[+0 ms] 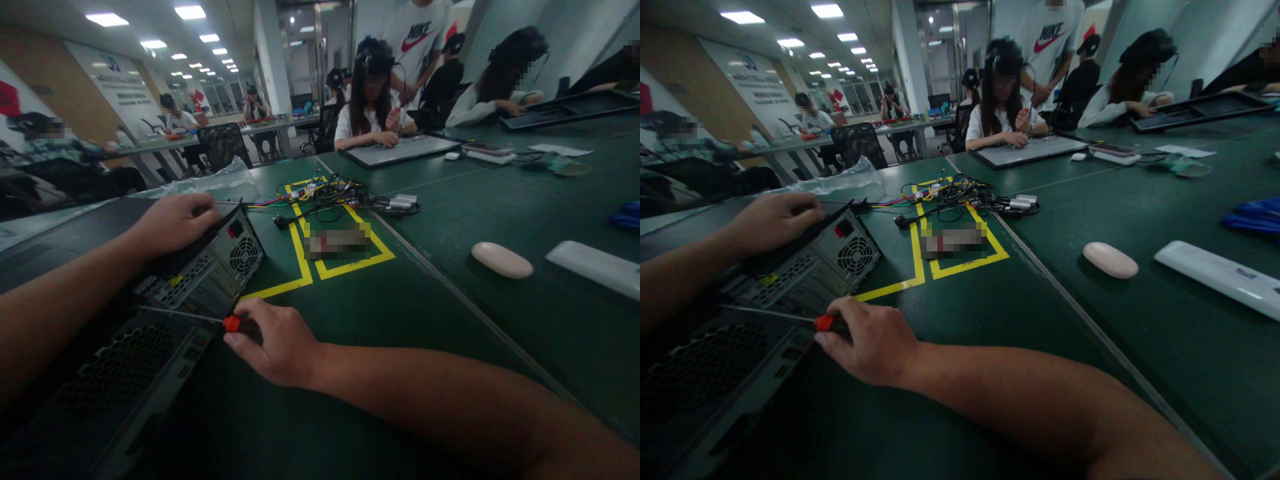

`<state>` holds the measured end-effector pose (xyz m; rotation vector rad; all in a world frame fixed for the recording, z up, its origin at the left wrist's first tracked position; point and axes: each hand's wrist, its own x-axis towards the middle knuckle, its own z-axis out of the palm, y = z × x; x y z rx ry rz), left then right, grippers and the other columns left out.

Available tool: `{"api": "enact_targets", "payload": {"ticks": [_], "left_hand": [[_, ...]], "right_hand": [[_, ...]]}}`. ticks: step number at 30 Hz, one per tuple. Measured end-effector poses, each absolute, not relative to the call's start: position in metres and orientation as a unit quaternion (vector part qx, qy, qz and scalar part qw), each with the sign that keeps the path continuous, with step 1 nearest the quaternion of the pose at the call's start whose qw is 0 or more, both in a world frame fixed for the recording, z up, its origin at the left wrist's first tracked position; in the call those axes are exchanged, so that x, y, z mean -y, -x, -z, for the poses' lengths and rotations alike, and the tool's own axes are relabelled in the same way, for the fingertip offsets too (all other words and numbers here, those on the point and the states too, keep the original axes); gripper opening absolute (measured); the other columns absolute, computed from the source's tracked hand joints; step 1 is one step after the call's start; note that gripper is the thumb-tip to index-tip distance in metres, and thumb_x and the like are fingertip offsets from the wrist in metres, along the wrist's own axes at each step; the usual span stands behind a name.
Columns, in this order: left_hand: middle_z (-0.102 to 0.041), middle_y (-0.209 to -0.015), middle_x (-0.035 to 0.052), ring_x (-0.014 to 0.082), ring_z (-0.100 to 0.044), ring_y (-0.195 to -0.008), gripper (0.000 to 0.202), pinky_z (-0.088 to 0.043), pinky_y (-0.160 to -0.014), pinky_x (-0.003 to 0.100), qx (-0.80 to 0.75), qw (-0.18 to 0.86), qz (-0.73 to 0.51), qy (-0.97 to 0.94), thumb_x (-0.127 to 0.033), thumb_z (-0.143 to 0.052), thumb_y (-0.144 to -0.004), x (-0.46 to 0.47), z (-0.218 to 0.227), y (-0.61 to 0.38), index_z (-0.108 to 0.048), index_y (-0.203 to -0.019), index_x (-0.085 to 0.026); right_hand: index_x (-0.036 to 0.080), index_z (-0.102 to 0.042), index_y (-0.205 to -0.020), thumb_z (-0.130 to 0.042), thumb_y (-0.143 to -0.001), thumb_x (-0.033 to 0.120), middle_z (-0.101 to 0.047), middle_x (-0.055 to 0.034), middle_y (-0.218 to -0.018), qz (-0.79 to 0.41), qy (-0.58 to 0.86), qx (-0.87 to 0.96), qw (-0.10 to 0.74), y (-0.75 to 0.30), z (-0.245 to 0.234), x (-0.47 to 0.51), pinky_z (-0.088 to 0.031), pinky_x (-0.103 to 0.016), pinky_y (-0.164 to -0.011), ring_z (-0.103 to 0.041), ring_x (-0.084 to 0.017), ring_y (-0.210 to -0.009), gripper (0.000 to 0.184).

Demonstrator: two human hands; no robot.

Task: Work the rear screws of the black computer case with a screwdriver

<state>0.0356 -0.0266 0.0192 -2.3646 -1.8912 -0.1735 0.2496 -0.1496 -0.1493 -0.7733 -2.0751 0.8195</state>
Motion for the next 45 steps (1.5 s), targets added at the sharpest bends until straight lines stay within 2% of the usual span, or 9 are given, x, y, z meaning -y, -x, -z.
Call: {"api": "enact_targets", "payload": {"ticks": [12,18,21,24,26,28,33,36,45], "left_hand": [[-0.071,-0.096,0.0113,0.0301,-0.067,-0.092,0.035,-0.043,-0.083,0.037,0.622,0.073,0.044,0.778,-0.053,-0.036,-0.094,0.027,-0.018,-0.036,-0.058,-0.092,-0.026],[-0.076,-0.102,0.0137,0.031,-0.069,-0.095,0.046,-0.045,-0.085,0.038,0.62,0.08,0.035,0.78,-0.052,-0.035,-0.097,0.024,-0.017,-0.034,-0.069,-0.101,-0.021],[-0.077,-0.105,0.0133,0.0292,-0.069,-0.096,0.049,-0.045,-0.086,0.037,0.616,0.086,0.038,0.783,-0.05,-0.034,-0.1,0.023,-0.016,-0.032,-0.072,-0.104,-0.02],[-0.078,-0.104,0.012,0.0266,-0.066,-0.093,0.044,-0.043,-0.084,0.036,0.61,0.09,0.051,0.786,-0.047,-0.04,-0.102,0.025,-0.016,-0.033,-0.074,-0.104,-0.02],[-0.079,-0.105,0.013,0.0266,-0.066,-0.092,0.042,-0.043,-0.084,0.036,0.612,0.076,0.054,0.785,-0.044,-0.043,-0.102,0.027,-0.017,-0.034,-0.076,-0.107,-0.019],[-0.079,-0.107,0.0151,0.0274,-0.067,-0.094,0.044,-0.043,-0.084,0.037,0.607,0.08,0.054,0.789,-0.042,-0.041,-0.104,0.029,-0.018,-0.035,-0.077,-0.109,-0.017],[-0.079,-0.1,0.0122,0.0302,-0.068,-0.096,0.041,-0.046,-0.087,0.041,0.609,0.089,0.077,0.785,-0.042,-0.048,-0.101,0.022,-0.015,-0.032,-0.083,-0.107,-0.021],[-0.081,-0.104,0.0115,0.0341,-0.072,-0.107,0.036,-0.05,-0.095,0.043,0.603,0.067,0.117,0.786,-0.042,-0.058,-0.096,0.016,-0.012,-0.028,-0.085,-0.11,-0.023],[-0.082,-0.108,0.0122,0.0376,-0.073,-0.116,0.04,-0.052,-0.103,0.048,0.601,0.058,0.137,0.786,-0.038,-0.062,-0.094,0.011,-0.008,-0.027,-0.087,-0.12,-0.022]], "right_hand": [[0.023,-0.071,-0.127,-0.069,-0.115,0.045,-0.084,-0.0068,-0.112,-0.3,0.298,0.807,0.412,-0.248,0.15,0.156,-0.061,-0.035,-0.086,-0.08,-0.022,-0.094,0.025],[0.021,-0.076,-0.124,-0.059,-0.121,0.051,-0.085,-0.0106,-0.116,-0.26,0.321,0.807,0.422,-0.247,0.147,0.156,-0.064,-0.039,-0.094,-0.081,-0.026,-0.106,0.034],[0.022,-0.074,-0.131,-0.061,-0.12,0.048,-0.086,-0.0112,-0.123,-0.274,0.316,0.807,0.417,-0.247,0.148,0.156,-0.066,-0.04,-0.1,-0.082,-0.026,-0.112,0.032],[0.023,-0.068,-0.142,-0.073,-0.112,0.045,-0.086,-0.0109,-0.129,-0.287,0.303,0.803,0.426,-0.248,0.15,0.155,-0.068,-0.042,-0.102,-0.084,-0.027,-0.116,0.037],[0.023,-0.068,-0.139,-0.076,-0.109,0.044,-0.086,-0.0108,-0.127,-0.282,0.296,0.804,0.431,-0.249,0.151,0.154,-0.069,-0.043,-0.099,-0.084,-0.027,-0.111,0.038],[0.024,-0.069,-0.131,-0.072,-0.112,0.043,-0.087,-0.0096,-0.121,-0.279,0.301,0.801,0.437,-0.249,0.151,0.153,-0.068,-0.042,-0.097,-0.084,-0.026,-0.107,0.028],[0.025,-0.07,-0.123,-0.072,-0.112,0.039,-0.086,-0.0065,-0.112,-0.27,0.304,0.792,0.456,-0.25,0.15,0.151,-0.065,-0.039,-0.091,-0.083,-0.024,-0.099,0.018],[0.025,-0.07,-0.121,-0.072,-0.111,0.039,-0.085,-0.005,-0.106,-0.287,0.299,0.783,0.465,-0.25,0.15,0.152,-0.064,-0.037,-0.086,-0.081,-0.022,-0.092,0.018],[0.025,-0.075,-0.12,-0.073,-0.112,0.037,-0.085,-0.005,-0.109,-0.238,0.289,0.789,0.487,-0.254,0.145,0.147,-0.066,-0.038,-0.09,-0.081,-0.022,-0.094,0.014]]}}
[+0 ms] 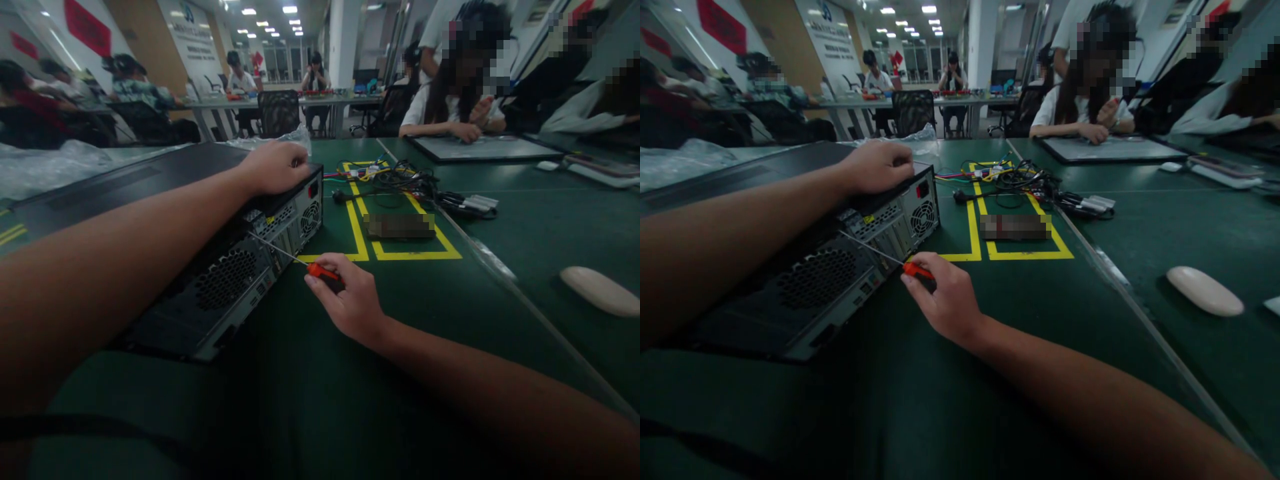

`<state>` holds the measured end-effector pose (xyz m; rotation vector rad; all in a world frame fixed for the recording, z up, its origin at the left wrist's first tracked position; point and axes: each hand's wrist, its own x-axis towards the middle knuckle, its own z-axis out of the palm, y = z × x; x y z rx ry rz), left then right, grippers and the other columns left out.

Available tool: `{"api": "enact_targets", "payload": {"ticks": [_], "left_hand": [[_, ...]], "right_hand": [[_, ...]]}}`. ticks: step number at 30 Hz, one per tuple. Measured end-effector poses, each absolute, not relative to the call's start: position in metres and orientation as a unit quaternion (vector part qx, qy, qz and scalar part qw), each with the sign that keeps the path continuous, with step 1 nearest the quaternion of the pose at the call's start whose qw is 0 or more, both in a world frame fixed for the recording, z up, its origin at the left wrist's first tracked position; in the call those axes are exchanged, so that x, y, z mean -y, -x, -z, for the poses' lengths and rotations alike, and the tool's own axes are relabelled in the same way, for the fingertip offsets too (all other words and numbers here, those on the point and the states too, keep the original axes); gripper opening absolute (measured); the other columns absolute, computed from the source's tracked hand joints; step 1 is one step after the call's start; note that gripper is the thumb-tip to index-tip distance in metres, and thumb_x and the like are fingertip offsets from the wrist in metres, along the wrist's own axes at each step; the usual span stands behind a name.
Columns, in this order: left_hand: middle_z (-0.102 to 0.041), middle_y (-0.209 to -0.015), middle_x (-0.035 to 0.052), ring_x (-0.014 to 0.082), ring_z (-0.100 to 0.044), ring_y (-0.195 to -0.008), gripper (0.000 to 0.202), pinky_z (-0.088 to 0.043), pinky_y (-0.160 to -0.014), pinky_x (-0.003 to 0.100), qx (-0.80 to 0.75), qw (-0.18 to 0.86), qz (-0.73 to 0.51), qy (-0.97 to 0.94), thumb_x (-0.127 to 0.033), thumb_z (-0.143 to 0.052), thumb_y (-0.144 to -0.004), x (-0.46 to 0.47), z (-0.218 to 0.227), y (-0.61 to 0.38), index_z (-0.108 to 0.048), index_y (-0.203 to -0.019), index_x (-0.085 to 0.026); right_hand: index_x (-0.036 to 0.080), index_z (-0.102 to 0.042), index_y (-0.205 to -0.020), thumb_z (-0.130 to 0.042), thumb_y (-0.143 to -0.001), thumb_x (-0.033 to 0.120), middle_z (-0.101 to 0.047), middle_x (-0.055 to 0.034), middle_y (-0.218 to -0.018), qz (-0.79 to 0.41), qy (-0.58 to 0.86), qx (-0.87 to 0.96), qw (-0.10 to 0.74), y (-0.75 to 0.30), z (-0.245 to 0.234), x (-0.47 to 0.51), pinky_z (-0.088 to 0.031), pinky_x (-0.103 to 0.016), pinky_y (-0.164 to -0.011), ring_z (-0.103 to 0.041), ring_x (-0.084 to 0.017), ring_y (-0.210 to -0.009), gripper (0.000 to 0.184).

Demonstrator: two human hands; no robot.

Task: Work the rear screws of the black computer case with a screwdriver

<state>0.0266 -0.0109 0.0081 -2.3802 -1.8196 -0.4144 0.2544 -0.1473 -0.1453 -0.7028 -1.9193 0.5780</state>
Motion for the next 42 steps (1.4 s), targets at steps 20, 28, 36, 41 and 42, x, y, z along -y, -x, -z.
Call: {"api": "enact_targets", "payload": {"ticks": [20,28,36,41,42], "left_hand": [[-0.081,-0.121,0.0156,0.0295,-0.068,-0.113,0.042,-0.048,-0.103,0.042,0.603,0.068,0.11,0.787,-0.035,-0.049,-0.111,0.027,-0.014,-0.035,-0.083,-0.12,-0.012],[-0.08,-0.103,0.0103,0.0354,-0.072,-0.111,0.034,-0.051,-0.102,0.047,0.597,0.056,0.144,0.787,-0.036,-0.061,-0.098,0.012,-0.008,-0.029,-0.087,-0.116,-0.022],[-0.081,-0.12,0.015,0.0265,-0.063,-0.1,0.046,-0.046,-0.094,0.041,0.603,0.09,0.086,0.788,-0.038,-0.046,-0.11,0.027,-0.014,-0.035,-0.083,-0.121,-0.013],[-0.082,-0.126,0.0139,0.0258,-0.063,-0.104,0.047,-0.045,-0.096,0.038,0.605,0.091,0.075,0.787,-0.039,-0.047,-0.113,0.029,-0.016,-0.037,-0.083,-0.125,-0.013],[-0.082,-0.126,0.0141,0.0259,-0.064,-0.104,0.047,-0.045,-0.095,0.038,0.607,0.091,0.073,0.786,-0.039,-0.046,-0.113,0.03,-0.016,-0.037,-0.083,-0.126,-0.012]], "right_hand": [[0.027,-0.072,-0.118,-0.073,-0.112,0.037,-0.084,-0.003,-0.106,-0.22,0.287,0.792,0.492,-0.257,0.143,0.149,-0.067,-0.036,-0.089,-0.081,-0.021,-0.091,0.012],[0.026,-0.073,-0.117,-0.073,-0.111,0.037,-0.084,-0.0041,-0.105,-0.22,0.294,0.793,0.486,-0.258,0.141,0.152,-0.066,-0.036,-0.088,-0.079,-0.021,-0.089,0.012],[0.024,-0.076,-0.118,-0.07,-0.113,0.038,-0.083,-0.0046,-0.104,-0.23,0.294,0.789,0.488,-0.258,0.138,0.154,-0.064,-0.035,-0.085,-0.077,-0.02,-0.086,0.016],[0.024,-0.078,-0.116,-0.065,-0.116,0.042,-0.084,-0.0065,-0.107,-0.222,0.305,0.798,0.47,-0.258,0.136,0.152,-0.064,-0.038,-0.093,-0.078,-0.023,-0.094,0.022],[0.024,-0.078,-0.116,-0.064,-0.117,0.042,-0.084,-0.0066,-0.107,-0.227,0.303,0.799,0.467,-0.258,0.135,0.152,-0.064,-0.038,-0.093,-0.078,-0.023,-0.095,0.023]]}}
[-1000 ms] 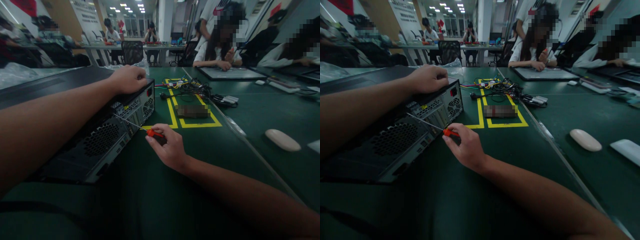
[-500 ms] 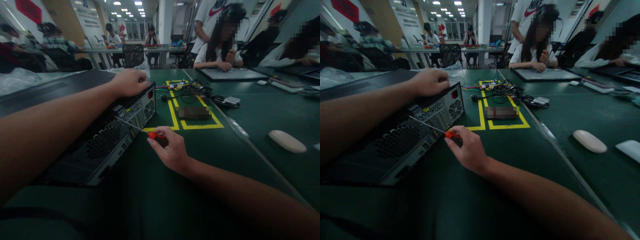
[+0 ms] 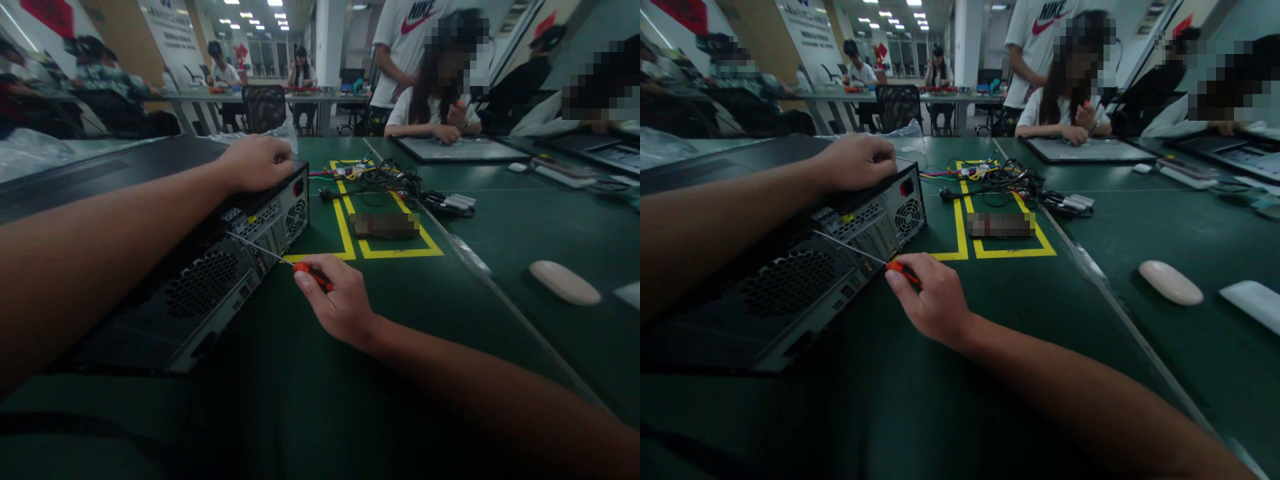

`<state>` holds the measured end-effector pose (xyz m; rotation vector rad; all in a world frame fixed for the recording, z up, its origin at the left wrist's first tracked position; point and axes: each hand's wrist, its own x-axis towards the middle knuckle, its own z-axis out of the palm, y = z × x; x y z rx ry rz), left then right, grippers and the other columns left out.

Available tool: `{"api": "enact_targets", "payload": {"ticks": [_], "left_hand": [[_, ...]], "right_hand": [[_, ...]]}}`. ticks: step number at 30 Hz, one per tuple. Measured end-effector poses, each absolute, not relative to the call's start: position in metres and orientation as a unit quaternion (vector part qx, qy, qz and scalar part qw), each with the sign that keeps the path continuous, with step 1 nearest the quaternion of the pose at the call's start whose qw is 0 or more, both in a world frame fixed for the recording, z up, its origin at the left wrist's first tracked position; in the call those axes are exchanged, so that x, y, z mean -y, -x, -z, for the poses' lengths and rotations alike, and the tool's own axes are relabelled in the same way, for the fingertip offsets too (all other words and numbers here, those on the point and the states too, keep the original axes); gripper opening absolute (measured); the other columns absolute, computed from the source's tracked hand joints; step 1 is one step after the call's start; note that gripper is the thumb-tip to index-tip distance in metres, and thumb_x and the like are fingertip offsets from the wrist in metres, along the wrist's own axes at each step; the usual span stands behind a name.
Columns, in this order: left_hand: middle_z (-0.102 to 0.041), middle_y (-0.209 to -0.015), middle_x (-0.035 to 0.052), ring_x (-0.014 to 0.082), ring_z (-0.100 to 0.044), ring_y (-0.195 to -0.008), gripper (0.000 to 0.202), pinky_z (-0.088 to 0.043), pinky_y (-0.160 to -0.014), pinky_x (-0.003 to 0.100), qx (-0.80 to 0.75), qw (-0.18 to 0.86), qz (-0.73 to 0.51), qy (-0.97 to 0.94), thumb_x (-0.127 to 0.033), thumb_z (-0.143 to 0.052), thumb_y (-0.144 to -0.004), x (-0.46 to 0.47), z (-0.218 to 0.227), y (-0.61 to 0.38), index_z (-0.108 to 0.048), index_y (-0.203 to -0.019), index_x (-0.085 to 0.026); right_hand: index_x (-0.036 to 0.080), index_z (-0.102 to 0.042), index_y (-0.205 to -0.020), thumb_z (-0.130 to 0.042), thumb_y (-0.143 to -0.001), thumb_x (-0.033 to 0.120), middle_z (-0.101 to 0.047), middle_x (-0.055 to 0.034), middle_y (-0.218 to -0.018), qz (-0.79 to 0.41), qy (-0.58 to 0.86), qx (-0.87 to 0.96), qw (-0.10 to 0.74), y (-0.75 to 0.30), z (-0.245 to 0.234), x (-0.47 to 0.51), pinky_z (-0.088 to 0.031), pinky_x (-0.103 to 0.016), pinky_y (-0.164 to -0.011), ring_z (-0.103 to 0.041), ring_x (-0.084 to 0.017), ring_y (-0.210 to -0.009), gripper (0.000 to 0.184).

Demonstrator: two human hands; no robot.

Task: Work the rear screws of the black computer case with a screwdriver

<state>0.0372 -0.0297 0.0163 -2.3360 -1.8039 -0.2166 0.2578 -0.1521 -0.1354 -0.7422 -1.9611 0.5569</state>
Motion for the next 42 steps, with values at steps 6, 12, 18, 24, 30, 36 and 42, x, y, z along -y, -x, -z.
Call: {"api": "enact_targets", "payload": {"ticks": [6,12,18,24,30,36,42], "left_hand": [[-0.082,-0.125,0.0163,0.0265,-0.064,-0.102,0.046,-0.043,-0.093,0.039,0.603,0.094,0.08,0.788,-0.036,-0.047,-0.113,0.028,-0.015,-0.037,-0.083,-0.124,-0.009],[-0.082,-0.116,0.0124,0.025,-0.056,-0.093,0.038,-0.042,-0.089,0.039,0.599,0.09,0.097,0.79,-0.035,-0.052,-0.112,0.026,-0.014,-0.034,-0.083,-0.117,-0.013],[-0.081,-0.106,0.0131,0.0291,-0.065,-0.096,0.039,-0.045,-0.09,0.043,0.604,0.084,0.102,0.786,-0.036,-0.054,-0.104,0.018,-0.011,-0.032,-0.086,-0.114,-0.016],[-0.08,-0.099,0.0115,0.0312,-0.071,-0.1,0.034,-0.05,-0.094,0.043,0.593,0.07,0.12,0.793,-0.038,-0.06,-0.099,0.01,-0.009,-0.026,-0.086,-0.112,-0.019],[-0.079,-0.099,0.0119,0.0323,-0.073,-0.102,0.036,-0.052,-0.096,0.043,0.605,0.079,0.12,0.783,-0.037,-0.058,-0.1,0.014,-0.01,-0.029,-0.087,-0.112,-0.019],[-0.08,-0.1,0.013,0.0309,-0.072,-0.097,0.035,-0.051,-0.093,0.043,0.603,0.077,0.113,0.786,-0.036,-0.058,-0.101,0.014,-0.011,-0.029,-0.087,-0.11,-0.018],[-0.08,-0.099,0.0128,0.0309,-0.072,-0.097,0.038,-0.052,-0.094,0.043,0.599,0.077,0.11,0.789,-0.037,-0.057,-0.1,0.015,-0.012,-0.029,-0.088,-0.112,-0.018]], "right_hand": [[0.025,-0.07,-0.124,-0.073,-0.111,0.04,-0.082,-0.0027,-0.105,-0.252,0.29,0.786,0.485,-0.257,0.138,0.153,-0.064,-0.035,-0.087,-0.079,-0.02,-0.09,0.02],[0.027,-0.067,-0.117,-0.076,-0.108,0.032,-0.082,-0.0017,-0.104,-0.244,0.268,0.787,0.5,-0.255,0.142,0.15,-0.065,-0.034,-0.084,-0.08,-0.02,-0.089,0.013],[0.027,-0.069,-0.116,-0.076,-0.109,0.031,-0.084,-0.0025,-0.106,-0.243,0.273,0.788,0.496,-0.255,0.141,0.15,-0.066,-0.034,-0.087,-0.082,-0.02,-0.091,0.011],[0.027,-0.069,-0.116,-0.077,-0.109,0.03,-0.085,-0.0027,-0.107,-0.25,0.281,0.786,0.491,-0.255,0.14,0.151,-0.066,-0.034,-0.087,-0.082,-0.02,-0.092,0.011],[0.027,-0.069,-0.117,-0.077,-0.109,0.031,-0.085,-0.0032,-0.107,-0.251,0.281,0.786,0.49,-0.256,0.14,0.151,-0.066,-0.034,-0.087,-0.081,-0.02,-0.092,0.012],[0.027,-0.07,-0.116,-0.077,-0.108,0.033,-0.084,-0.0032,-0.106,-0.255,0.296,0.784,0.482,-0.255,0.14,0.152,-0.065,-0.035,-0.087,-0.081,-0.021,-0.092,0.012],[0.027,-0.071,-0.116,-0.077,-0.109,0.035,-0.084,-0.0031,-0.105,-0.254,0.297,0.783,0.483,-0.255,0.141,0.153,-0.063,-0.034,-0.086,-0.08,-0.021,-0.09,0.013]]}}
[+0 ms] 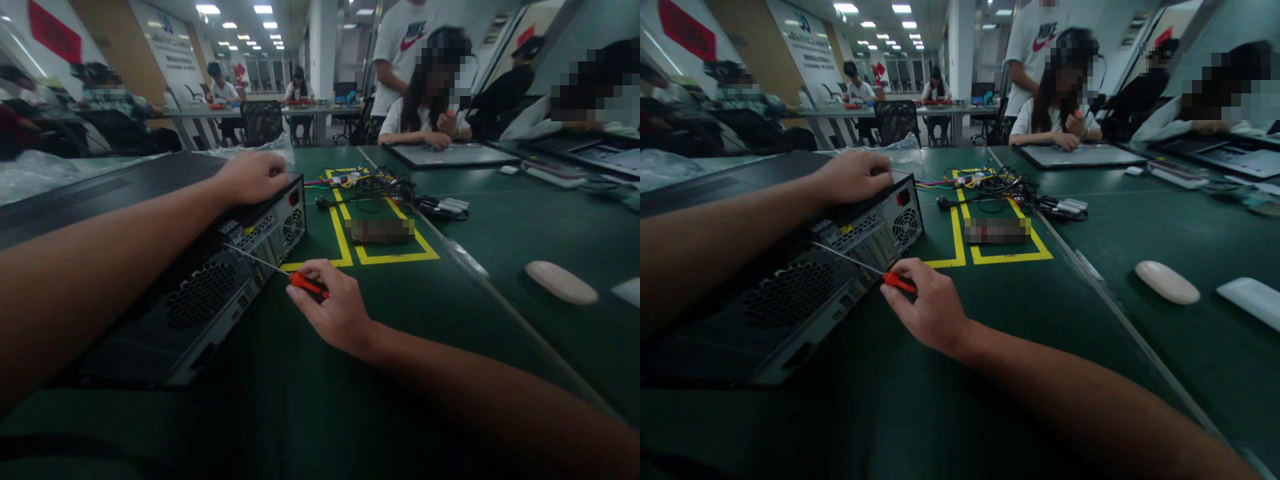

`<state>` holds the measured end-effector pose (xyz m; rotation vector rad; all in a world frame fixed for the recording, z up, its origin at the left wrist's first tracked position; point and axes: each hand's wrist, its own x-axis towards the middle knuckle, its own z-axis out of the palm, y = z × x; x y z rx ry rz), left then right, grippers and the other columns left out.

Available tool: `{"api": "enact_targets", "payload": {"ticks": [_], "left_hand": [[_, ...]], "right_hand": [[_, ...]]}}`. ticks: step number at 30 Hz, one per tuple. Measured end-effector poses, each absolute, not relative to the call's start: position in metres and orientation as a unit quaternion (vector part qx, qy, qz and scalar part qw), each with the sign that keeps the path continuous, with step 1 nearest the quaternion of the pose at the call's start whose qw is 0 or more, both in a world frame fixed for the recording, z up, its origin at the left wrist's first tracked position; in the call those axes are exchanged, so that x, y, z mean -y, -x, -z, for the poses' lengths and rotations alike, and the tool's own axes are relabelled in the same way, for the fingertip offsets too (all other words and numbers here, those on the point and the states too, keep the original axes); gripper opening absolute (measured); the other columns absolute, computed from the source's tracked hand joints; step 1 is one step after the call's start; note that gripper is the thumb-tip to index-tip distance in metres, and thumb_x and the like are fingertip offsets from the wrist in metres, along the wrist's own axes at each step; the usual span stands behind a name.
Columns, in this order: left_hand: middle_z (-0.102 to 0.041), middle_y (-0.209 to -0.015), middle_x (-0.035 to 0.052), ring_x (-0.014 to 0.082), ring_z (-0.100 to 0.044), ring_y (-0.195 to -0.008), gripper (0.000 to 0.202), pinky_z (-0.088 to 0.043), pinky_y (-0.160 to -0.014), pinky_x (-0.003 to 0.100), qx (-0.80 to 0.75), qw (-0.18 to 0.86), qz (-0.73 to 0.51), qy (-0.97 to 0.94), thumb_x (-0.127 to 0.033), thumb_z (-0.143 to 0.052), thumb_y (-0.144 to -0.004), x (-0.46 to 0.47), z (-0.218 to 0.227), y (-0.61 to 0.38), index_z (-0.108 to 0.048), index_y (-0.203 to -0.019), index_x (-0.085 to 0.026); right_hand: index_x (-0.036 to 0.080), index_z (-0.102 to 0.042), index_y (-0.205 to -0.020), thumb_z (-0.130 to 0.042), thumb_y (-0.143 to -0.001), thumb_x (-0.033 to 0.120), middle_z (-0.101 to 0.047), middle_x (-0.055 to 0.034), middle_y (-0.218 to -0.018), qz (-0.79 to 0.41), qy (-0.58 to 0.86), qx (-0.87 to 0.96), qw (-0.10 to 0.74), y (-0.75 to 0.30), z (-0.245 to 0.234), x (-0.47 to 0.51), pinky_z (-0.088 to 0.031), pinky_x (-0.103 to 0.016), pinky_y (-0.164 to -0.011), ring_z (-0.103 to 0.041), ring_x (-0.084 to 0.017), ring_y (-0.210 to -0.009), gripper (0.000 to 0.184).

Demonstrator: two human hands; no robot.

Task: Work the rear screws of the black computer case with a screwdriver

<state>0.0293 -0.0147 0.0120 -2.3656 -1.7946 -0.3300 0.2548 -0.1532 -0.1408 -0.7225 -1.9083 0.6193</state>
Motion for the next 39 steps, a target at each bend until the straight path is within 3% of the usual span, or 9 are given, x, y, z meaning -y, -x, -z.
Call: {"api": "enact_targets", "payload": {"ticks": [9,16,21,26,39], "left_hand": [[-0.081,-0.102,0.0129,0.031,-0.073,-0.1,0.039,-0.051,-0.091,0.041,0.601,0.091,0.095,0.788,-0.038,-0.053,-0.102,0.0153,-0.0119,-0.0294,-0.086,-0.111,-0.018],[-0.079,-0.1,0.0127,0.0311,-0.071,-0.096,0.039,-0.05,-0.09,0.042,0.603,0.085,0.092,0.788,-0.039,-0.052,-0.101,0.0159,-0.0131,-0.0299,-0.085,-0.108,-0.02],[-0.078,-0.094,0.0114,0.0292,-0.069,-0.091,0.034,-0.049,-0.086,0.04,0.596,0.094,0.105,0.791,-0.04,-0.055,-0.099,0.014,-0.0125,-0.0283,-0.083,-0.102,-0.021],[-0.078,-0.095,0.0128,0.0302,-0.069,-0.092,0.036,-0.049,-0.087,0.042,0.599,0.083,0.098,0.79,-0.04,-0.055,-0.097,0.0147,-0.0129,-0.0289,-0.085,-0.105,-0.02],[-0.075,-0.089,0.0103,0.0294,-0.069,-0.091,0.033,-0.049,-0.087,0.041,0.595,0.08,0.108,0.792,-0.041,-0.058,-0.095,0.0133,-0.0118,-0.0272,-0.084,-0.103,-0.023]], "right_hand": [[0.025,-0.075,-0.117,-0.074,-0.111,0.04,-0.086,-0.0058,-0.107,-0.231,0.301,0.788,0.484,-0.2552,0.1379,0.1534,-0.063,-0.037,-0.088,-0.081,-0.023,-0.095,0.016],[0.023,-0.078,-0.117,-0.069,-0.115,0.04,-0.086,-0.006,-0.105,-0.251,0.287,0.786,0.486,-0.2559,0.1367,0.154,-0.064,-0.035,-0.083,-0.079,-0.021,-0.088,0.019],[0.026,-0.072,-0.124,-0.078,-0.107,0.039,-0.085,-0.0034,-0.103,-0.268,0.291,0.779,0.486,-0.2553,0.1387,0.1549,-0.064,-0.034,-0.081,-0.079,-0.02,-0.085,0.023],[0.027,-0.07,-0.115,-0.074,-0.107,0.035,-0.086,-0.0033,-0.105,-0.277,0.278,0.78,0.487,-0.2536,0.1394,0.1529,-0.066,-0.034,-0.083,-0.081,-0.02,-0.088,0.012],[0.026,-0.07,-0.114,-0.075,-0.107,0.033,-0.086,-0.0033,-0.106,-0.277,0.28,0.778,0.489,-0.2538,0.1384,0.1533,-0.067,-0.034,-0.084,-0.082,-0.02,-0.088,0.011]]}}
